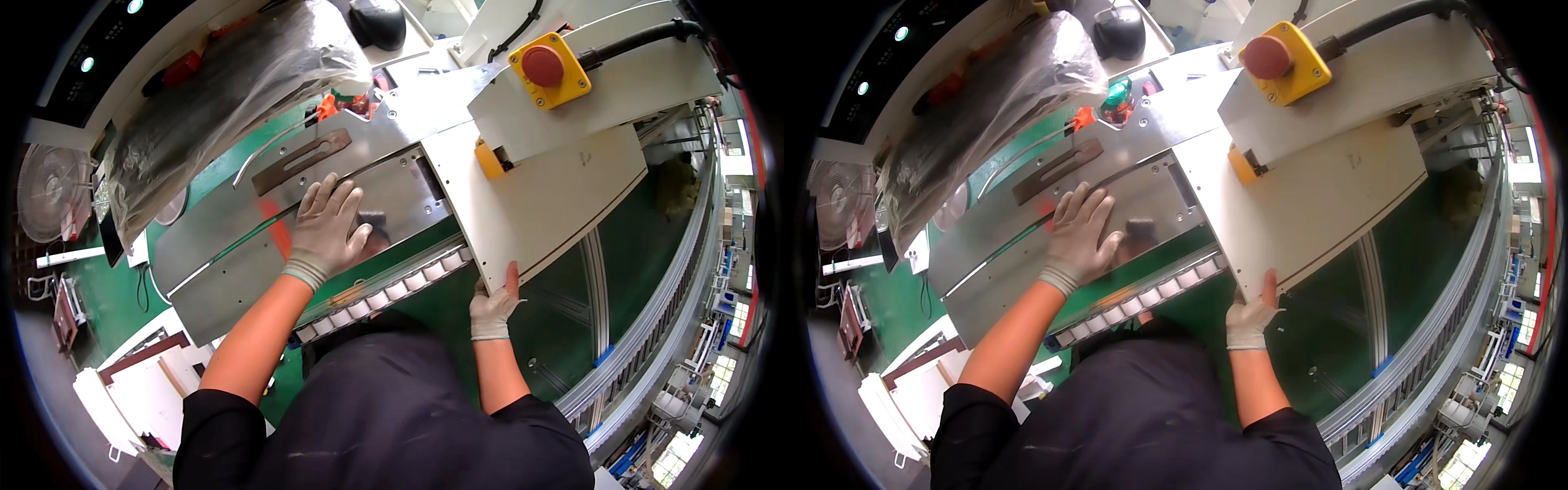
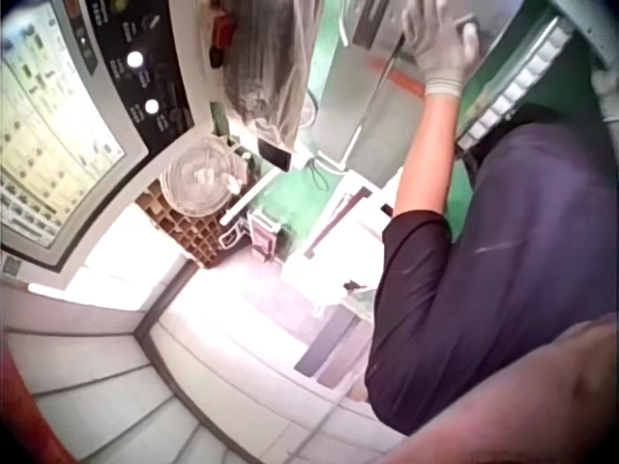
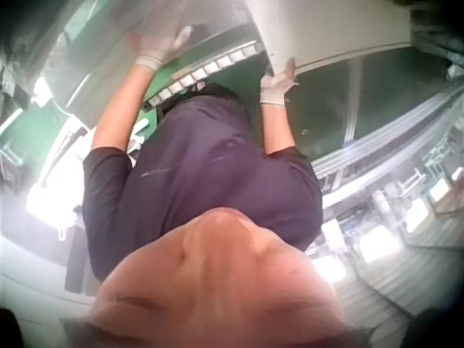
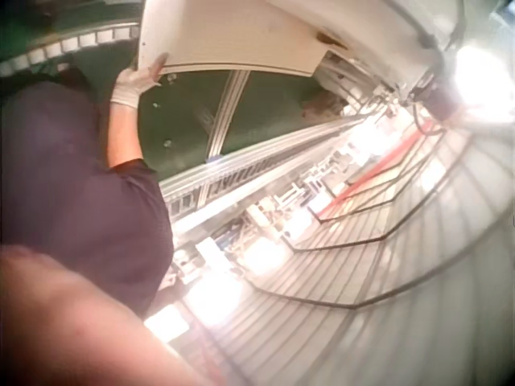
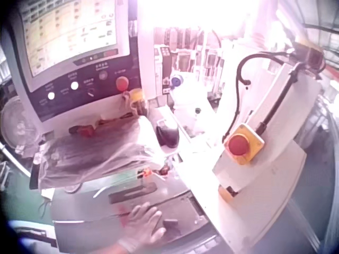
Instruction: The person picks up a series of white panels and feeds them one at a time into an edge banding machine by hand.
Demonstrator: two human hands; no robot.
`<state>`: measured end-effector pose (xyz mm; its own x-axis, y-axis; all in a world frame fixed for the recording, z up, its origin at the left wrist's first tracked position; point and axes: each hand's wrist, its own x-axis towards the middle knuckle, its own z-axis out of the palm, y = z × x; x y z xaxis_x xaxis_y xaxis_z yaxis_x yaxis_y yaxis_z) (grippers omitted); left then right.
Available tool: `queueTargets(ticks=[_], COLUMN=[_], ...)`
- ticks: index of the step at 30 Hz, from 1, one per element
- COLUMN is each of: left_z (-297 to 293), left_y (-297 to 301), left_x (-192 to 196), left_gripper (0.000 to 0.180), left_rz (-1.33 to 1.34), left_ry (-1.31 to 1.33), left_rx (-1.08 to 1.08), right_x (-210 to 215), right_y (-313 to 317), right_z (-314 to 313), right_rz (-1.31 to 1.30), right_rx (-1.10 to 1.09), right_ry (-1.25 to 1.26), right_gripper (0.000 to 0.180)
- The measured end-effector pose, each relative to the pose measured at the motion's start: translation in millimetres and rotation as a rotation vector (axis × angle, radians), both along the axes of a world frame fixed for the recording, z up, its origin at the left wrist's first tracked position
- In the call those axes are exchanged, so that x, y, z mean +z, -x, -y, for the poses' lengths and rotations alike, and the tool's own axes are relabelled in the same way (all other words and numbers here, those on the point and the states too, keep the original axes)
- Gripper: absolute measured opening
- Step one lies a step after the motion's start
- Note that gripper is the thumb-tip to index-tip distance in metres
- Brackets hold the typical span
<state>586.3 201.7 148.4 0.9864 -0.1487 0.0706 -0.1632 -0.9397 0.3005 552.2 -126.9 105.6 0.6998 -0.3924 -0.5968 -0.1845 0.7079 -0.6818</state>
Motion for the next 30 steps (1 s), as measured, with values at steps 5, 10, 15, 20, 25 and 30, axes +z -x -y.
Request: queueTargets(ticks=[5, 10, 15, 20, 25, 30], left_z=[3.7, 0.9, -7.3, -18.1, -44.6, -142.9], left_y=[-5.5, -6.9, -2.8, 55.9, 144.8, 362.5], left_x=[7.7, 1.8, -17.9, -30.2, -25.6, -39.6], left_gripper=[0.058, 0.051, 0.047, 0.046, 0.046, 0.049], left_rz=[0.026, 0.156, 0.179, 0.186, 0.157, 0.076], left_ry=[-0.021, -0.026, -0.124, -0.014, 0.006, -0.021], left_rx=[-0.038, -0.043, -0.022, 0.093, 0.072, 0.421], right_x=[-19.2, 14.7, -30.1, -157.2, -185.5, -127.8], right_y=[-32.4, -85.3, -53.2, 98.1, 164.3, 137.9], right_z=[45.0, 57.8, 45.4, -32.6, -63.6, -132.8], right_rz=[0.128, 0.123, 0.095, -0.054, 0.215, 0.062], right_rx=[0.091, -0.228, 0.229, 0.919, 1.893, 2.048], right_ry=[0.295, -0.116, -0.178, 0.423, 1.673, 1.491], right_gripper=[0.030, 0.028, 0.025, 0.024, 0.028, 0.044])
